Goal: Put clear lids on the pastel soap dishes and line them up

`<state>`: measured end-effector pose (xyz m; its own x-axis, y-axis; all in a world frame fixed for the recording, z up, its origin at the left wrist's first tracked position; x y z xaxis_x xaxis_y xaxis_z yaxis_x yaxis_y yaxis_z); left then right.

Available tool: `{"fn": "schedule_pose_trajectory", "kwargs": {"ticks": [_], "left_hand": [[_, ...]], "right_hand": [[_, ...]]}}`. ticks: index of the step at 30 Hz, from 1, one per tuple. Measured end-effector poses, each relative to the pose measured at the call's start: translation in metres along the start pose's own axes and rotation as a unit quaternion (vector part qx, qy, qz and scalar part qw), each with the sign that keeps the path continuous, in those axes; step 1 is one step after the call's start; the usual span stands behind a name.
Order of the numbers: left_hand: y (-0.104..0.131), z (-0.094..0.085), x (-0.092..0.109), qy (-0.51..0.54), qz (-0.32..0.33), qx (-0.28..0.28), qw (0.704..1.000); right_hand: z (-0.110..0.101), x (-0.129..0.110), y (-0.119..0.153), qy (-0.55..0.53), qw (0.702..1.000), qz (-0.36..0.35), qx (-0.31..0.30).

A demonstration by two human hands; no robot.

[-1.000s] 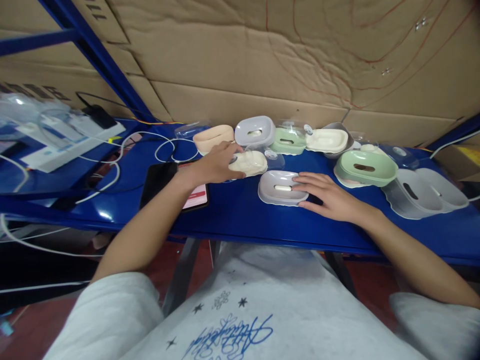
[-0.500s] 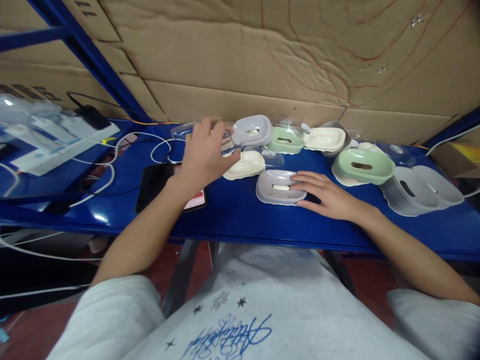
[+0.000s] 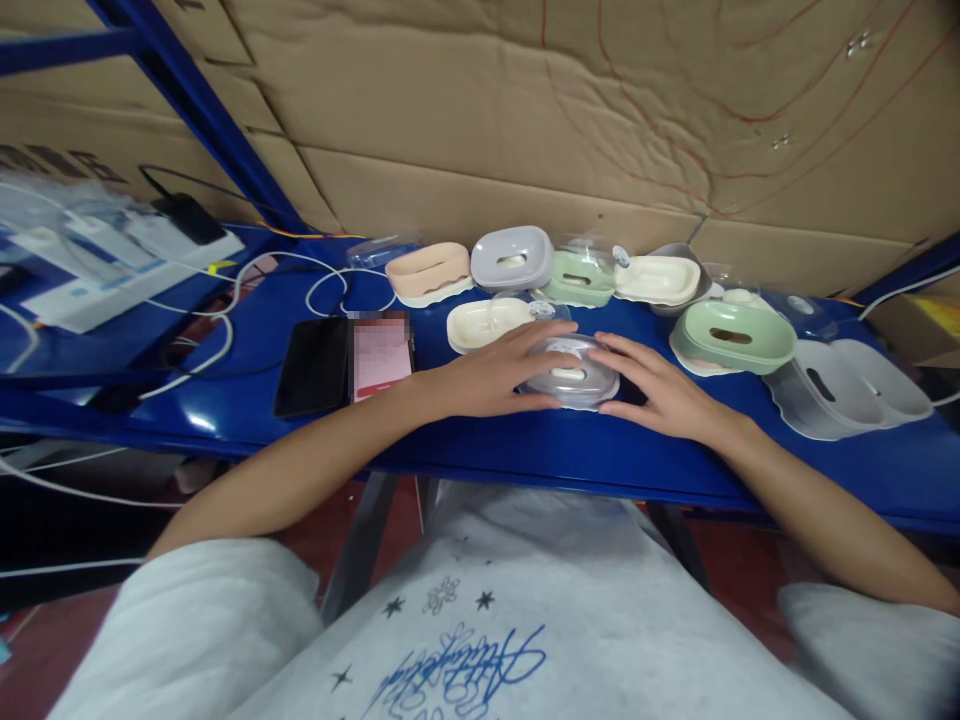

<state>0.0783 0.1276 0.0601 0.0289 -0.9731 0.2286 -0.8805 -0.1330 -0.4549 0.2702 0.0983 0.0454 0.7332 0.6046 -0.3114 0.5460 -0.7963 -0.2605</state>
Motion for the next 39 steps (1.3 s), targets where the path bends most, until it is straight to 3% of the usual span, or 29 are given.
{"fn": "schedule_pose_trajectory", "kwargs": {"ticks": [8,14,25,31,39], "left_hand": [[0.007,-0.009,-0.017,-0.032,-0.071,0.033,0.996],[0.006,-0.012,-0.011,-0.049,-0.042,0.038,0.997],[0.007,-0.009,-0.011,-0.06,-0.019,0.002,0.998],[0.007,-0.008,-0.011,-0.077,-0.007,0.001,0.997],[0.006,-0.009,-0.011,-0.073,-0.007,-0.001,0.997]], "right_hand": [[-0.006,0.004,0.001,-0.016,0.999,0.023,0.034],[-0.019,0.01,0.002,-0.009,0.997,0.028,0.072],[-0.004,0.014,0.0,0.039,0.999,0.019,0.01],[-0.009,0.005,0.002,0.08,0.995,-0.021,0.048],[-0.008,0.003,0.002,0.062,0.997,-0.025,0.039]]}}
Point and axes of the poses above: each hand's wrist, its own y-axis away from the middle knuckle, its own z-axis out of the palm, x = y × z, the point moved 8 cm from there along -y, towards the middle knuckle, and after that the axes turned 9 degrees about z, right-handed, at the moved point
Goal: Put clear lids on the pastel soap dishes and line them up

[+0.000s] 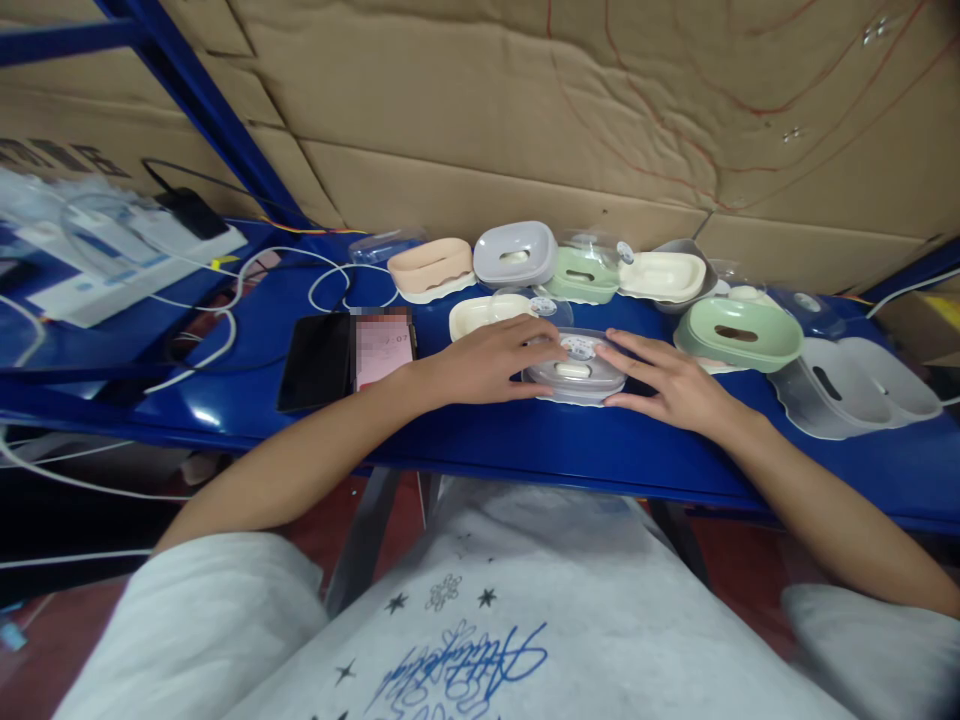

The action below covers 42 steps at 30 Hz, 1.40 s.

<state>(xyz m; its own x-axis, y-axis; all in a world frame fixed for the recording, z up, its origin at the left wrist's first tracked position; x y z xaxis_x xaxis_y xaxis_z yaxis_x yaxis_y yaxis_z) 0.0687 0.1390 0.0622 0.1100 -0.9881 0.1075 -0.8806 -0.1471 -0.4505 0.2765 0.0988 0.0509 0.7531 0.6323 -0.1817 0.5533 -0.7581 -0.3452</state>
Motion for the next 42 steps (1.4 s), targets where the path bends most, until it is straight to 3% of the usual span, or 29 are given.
{"fn": "schedule_pose_trajectory", "kwargs": {"ticks": [11,23,34,42], "left_hand": [[0.0,0.0,0.004,-0.031,0.035,0.016,0.999],[-0.001,0.001,0.007,-0.03,0.008,-0.025,0.999],[-0.002,0.001,0.008,-0.038,0.016,-0.027,0.999],[0.0,0.001,0.007,-0.032,0.017,-0.012,0.999]], "right_hand": [[-0.003,-0.005,0.001,0.02,0.999,-0.036,0.03],[-0.003,-0.008,0.0,0.039,0.998,-0.032,0.036],[-0.004,-0.008,0.0,0.016,0.998,-0.038,0.043],[0.016,0.004,-0.003,-0.05,0.998,0.031,-0.036]]}}
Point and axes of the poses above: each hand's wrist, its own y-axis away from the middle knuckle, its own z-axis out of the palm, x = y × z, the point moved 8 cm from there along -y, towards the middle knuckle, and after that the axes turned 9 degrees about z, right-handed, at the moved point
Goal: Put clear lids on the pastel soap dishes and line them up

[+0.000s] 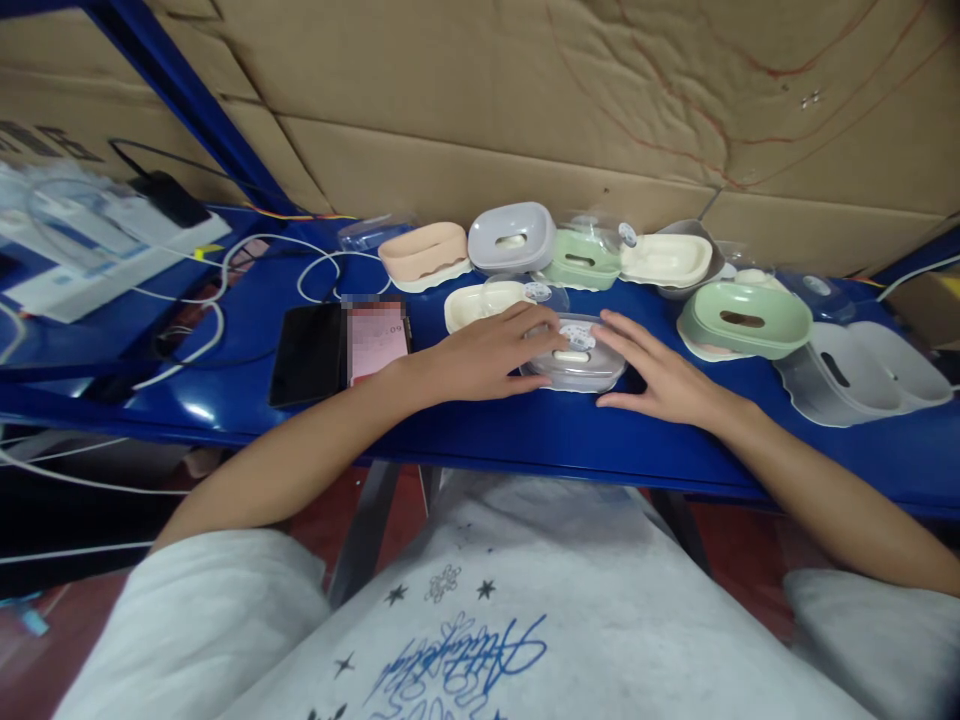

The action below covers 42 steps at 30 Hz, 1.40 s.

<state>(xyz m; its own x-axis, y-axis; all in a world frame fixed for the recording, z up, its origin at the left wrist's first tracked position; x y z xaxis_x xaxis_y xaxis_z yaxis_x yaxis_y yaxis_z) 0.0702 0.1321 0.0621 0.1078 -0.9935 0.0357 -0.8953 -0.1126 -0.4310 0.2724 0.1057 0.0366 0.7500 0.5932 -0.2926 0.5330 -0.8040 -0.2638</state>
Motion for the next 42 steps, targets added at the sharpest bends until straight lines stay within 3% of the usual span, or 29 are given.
{"fn": "schedule_pose_trajectory", "kwargs": {"ticks": [15,21,33,37,42], "left_hand": [[0.0,0.002,-0.005,0.04,-0.003,0.015,0.999],[0.0,-0.001,-0.005,0.048,-0.004,0.013,0.999],[-0.001,0.001,-0.007,0.057,-0.023,0.015,0.998],[-0.001,-0.001,-0.007,0.032,-0.032,0.033,0.998],[-0.004,-0.004,0.0,0.021,-0.021,0.03,0.999]], "right_hand": [[-0.012,-0.001,0.001,-0.007,1.0,-0.005,0.021],[-0.012,-0.002,0.003,0.035,0.999,-0.009,0.022],[-0.01,0.006,0.002,0.011,0.999,-0.013,0.03],[-0.022,0.007,0.002,0.03,0.998,0.004,0.05],[-0.056,0.016,0.007,0.066,0.984,0.067,0.151]]}}
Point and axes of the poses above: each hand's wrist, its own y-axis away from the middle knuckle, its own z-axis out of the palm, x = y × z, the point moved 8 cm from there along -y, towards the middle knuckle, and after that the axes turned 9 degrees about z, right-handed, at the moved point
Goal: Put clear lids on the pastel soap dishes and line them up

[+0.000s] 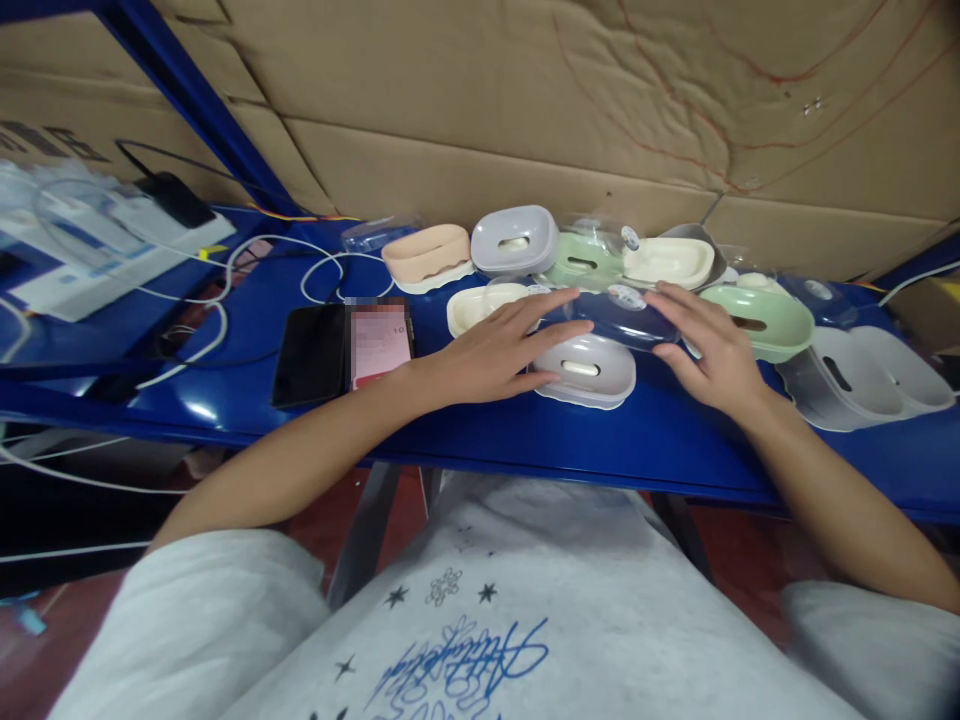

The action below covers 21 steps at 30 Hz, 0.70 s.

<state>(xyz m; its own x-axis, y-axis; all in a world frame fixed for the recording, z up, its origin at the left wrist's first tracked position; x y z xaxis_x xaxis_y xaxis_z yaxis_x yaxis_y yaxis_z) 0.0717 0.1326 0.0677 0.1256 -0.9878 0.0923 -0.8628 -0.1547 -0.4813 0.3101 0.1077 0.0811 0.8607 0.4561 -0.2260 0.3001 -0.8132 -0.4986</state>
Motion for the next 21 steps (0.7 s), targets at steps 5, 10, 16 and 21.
{"fn": "schedule_pose_trajectory", "kwargs": {"ticks": [5,10,16,21], "left_hand": [[0.003,0.018,0.006,0.031,0.046,-0.063,0.996],[0.006,0.03,0.002,0.026,0.042,-0.09,0.995],[0.006,0.027,0.002,0.035,0.037,-0.081,0.995],[0.005,0.022,0.003,0.03,0.045,-0.064,0.996]], "right_hand": [[-0.036,0.028,-0.006,0.06,0.988,0.102,0.1],[-0.073,0.063,-0.004,0.165,0.955,0.201,0.143],[-0.109,0.124,0.018,0.238,0.889,0.36,0.154],[-0.112,0.174,0.041,0.268,0.81,0.51,0.107]]}}
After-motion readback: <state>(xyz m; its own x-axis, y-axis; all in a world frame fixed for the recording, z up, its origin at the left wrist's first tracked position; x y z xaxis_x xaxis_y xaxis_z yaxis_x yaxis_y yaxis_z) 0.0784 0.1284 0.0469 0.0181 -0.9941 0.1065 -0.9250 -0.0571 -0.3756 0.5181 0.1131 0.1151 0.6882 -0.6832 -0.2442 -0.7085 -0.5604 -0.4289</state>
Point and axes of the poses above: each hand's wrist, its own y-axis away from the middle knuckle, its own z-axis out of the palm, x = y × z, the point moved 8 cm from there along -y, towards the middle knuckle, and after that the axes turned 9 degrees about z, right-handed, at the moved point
